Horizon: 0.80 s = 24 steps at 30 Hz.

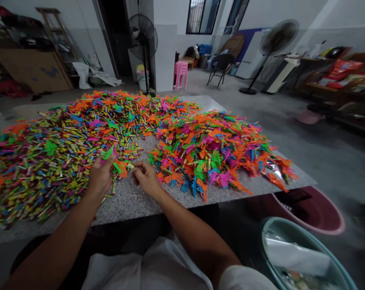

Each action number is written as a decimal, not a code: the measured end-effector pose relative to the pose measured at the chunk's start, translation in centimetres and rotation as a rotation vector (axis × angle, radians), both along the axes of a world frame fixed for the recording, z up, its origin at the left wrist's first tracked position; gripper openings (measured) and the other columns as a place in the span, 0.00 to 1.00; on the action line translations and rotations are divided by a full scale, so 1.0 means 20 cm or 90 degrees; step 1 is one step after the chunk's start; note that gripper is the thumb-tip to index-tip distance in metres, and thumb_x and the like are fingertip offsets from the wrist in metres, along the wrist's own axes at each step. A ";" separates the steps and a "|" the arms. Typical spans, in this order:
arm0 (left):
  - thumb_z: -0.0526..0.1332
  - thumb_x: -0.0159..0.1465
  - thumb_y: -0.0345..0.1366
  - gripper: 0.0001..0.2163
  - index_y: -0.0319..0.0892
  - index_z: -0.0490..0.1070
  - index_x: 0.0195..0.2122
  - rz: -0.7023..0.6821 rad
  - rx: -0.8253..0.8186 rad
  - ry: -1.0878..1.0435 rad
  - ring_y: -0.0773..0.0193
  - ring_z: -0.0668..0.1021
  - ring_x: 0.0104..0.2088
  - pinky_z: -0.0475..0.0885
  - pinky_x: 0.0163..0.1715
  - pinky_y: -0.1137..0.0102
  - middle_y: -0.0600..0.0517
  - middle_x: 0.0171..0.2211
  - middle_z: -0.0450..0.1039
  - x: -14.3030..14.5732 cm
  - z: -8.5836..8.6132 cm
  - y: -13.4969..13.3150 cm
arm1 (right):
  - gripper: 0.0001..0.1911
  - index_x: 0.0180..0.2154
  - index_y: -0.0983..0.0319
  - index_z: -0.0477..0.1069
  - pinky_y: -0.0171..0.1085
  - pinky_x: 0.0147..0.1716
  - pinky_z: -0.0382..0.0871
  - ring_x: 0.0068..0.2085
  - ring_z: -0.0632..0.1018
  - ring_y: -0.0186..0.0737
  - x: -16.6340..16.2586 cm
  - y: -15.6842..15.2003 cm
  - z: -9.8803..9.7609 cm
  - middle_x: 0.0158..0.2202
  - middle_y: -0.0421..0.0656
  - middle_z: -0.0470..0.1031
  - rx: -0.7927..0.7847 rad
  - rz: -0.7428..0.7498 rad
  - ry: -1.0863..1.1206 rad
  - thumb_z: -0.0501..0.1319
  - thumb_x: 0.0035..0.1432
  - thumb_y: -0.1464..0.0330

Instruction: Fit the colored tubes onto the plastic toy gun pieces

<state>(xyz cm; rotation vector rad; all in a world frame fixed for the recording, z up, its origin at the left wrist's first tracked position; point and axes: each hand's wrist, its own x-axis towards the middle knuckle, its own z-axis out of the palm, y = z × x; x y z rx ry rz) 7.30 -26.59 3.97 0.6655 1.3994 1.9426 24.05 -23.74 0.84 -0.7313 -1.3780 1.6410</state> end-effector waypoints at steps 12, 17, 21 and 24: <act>0.78 0.52 0.45 0.22 0.43 0.77 0.44 -0.006 0.003 0.076 0.61 0.83 0.34 0.78 0.37 0.68 0.51 0.37 0.83 0.03 -0.01 0.00 | 0.16 0.45 0.59 0.71 0.32 0.23 0.69 0.23 0.74 0.31 0.07 -0.06 -0.01 0.31 0.37 0.78 -0.023 -0.019 0.040 0.64 0.63 0.55; 0.78 0.53 0.43 0.19 0.43 0.78 0.43 -0.003 -0.007 0.110 0.61 0.82 0.33 0.77 0.38 0.68 0.52 0.34 0.82 0.03 -0.02 -0.02 | 0.17 0.45 0.59 0.71 0.32 0.23 0.70 0.22 0.75 0.32 0.08 -0.07 -0.02 0.30 0.37 0.79 -0.034 -0.004 0.047 0.64 0.63 0.55; 0.78 0.53 0.42 0.17 0.43 0.78 0.40 0.002 -0.016 0.131 0.62 0.80 0.32 0.76 0.37 0.69 0.54 0.31 0.80 0.03 -0.02 -0.03 | 0.17 0.46 0.59 0.71 0.33 0.23 0.70 0.22 0.76 0.32 0.08 -0.08 -0.03 0.30 0.36 0.79 -0.041 0.003 0.041 0.63 0.64 0.54; 0.78 0.53 0.42 0.17 0.43 0.77 0.39 0.003 -0.022 0.129 0.63 0.80 0.30 0.75 0.35 0.70 0.54 0.30 0.79 0.03 -0.03 -0.03 | 0.16 0.46 0.60 0.71 0.33 0.23 0.70 0.22 0.76 0.32 0.09 -0.09 -0.03 0.29 0.37 0.79 -0.035 0.009 0.022 0.62 0.64 0.55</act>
